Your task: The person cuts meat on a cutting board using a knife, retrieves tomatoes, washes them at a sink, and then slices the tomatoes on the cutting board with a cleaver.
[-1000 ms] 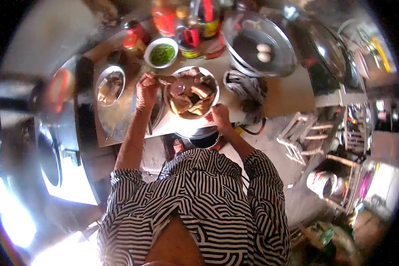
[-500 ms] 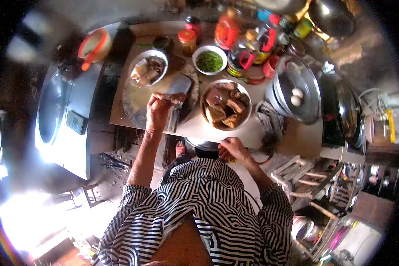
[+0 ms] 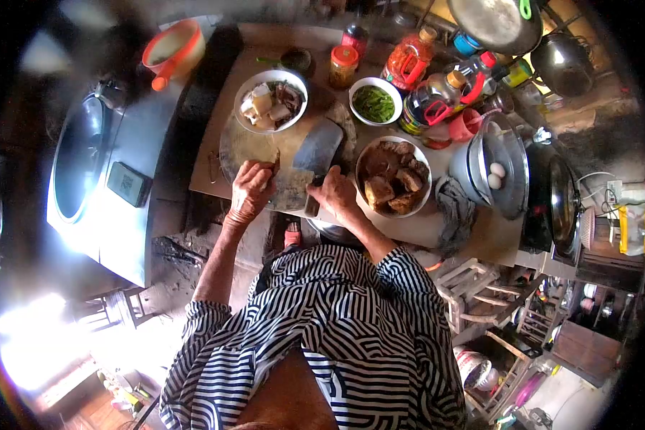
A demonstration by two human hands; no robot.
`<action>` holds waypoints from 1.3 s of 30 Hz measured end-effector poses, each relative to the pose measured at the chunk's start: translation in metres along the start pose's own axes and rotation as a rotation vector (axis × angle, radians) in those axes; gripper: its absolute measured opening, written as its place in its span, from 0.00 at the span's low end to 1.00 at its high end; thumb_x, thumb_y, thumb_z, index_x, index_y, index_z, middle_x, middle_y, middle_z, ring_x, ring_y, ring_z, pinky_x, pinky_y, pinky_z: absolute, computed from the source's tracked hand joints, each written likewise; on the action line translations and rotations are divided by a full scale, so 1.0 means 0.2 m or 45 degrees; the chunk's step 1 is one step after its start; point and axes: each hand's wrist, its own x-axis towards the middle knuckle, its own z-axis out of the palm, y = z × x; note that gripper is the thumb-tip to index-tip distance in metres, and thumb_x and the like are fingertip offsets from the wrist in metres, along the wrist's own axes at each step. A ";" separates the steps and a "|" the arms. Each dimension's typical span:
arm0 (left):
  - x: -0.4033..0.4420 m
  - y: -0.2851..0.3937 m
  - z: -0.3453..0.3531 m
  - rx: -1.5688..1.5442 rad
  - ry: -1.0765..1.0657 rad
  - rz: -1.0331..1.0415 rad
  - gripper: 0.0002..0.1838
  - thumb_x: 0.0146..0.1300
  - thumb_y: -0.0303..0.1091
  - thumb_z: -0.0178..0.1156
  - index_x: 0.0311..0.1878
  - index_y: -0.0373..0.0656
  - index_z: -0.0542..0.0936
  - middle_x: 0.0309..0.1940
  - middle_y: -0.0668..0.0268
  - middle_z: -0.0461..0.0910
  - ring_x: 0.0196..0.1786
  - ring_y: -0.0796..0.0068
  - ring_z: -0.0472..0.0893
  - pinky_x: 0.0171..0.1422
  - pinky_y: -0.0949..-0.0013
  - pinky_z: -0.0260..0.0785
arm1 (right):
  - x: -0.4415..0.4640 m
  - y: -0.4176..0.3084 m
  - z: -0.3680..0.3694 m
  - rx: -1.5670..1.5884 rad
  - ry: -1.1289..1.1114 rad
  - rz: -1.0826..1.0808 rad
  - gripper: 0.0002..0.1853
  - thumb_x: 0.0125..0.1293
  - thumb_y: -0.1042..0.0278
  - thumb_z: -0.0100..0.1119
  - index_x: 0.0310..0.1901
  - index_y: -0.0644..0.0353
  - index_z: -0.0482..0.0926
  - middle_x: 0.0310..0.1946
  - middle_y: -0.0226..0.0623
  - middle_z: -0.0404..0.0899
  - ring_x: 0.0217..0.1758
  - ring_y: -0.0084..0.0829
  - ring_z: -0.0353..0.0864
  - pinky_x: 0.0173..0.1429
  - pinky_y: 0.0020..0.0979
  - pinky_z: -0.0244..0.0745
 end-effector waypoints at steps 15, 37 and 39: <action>0.04 0.01 0.12 -0.016 -0.137 0.260 0.14 0.38 0.24 0.60 0.32 0.40 0.72 0.41 0.61 0.74 0.43 0.63 0.73 0.44 0.61 0.66 | -0.10 0.20 -0.45 1.195 -0.260 0.365 0.10 0.54 0.71 0.53 0.36 0.65 0.66 0.21 0.40 0.75 0.20 0.26 0.75 0.22 0.28 0.71; 0.06 -0.04 0.40 -0.102 -0.439 -0.460 0.08 0.48 0.30 0.56 0.34 0.42 0.77 0.33 0.56 0.73 0.41 0.56 0.72 0.45 0.60 0.66 | -0.22 0.01 -0.57 -0.058 -0.124 -0.349 0.18 0.53 0.69 0.54 0.45 0.61 0.65 0.28 0.52 0.75 0.35 0.50 0.76 0.39 0.43 0.68; 0.05 -0.02 0.41 -0.061 -0.413 -0.430 0.08 0.48 0.29 0.56 0.34 0.42 0.77 0.33 0.57 0.73 0.41 0.56 0.72 0.45 0.60 0.66 | -0.22 0.00 -0.56 -0.074 -0.166 -0.357 0.18 0.53 0.69 0.54 0.46 0.61 0.65 0.28 0.53 0.75 0.35 0.50 0.76 0.39 0.43 0.68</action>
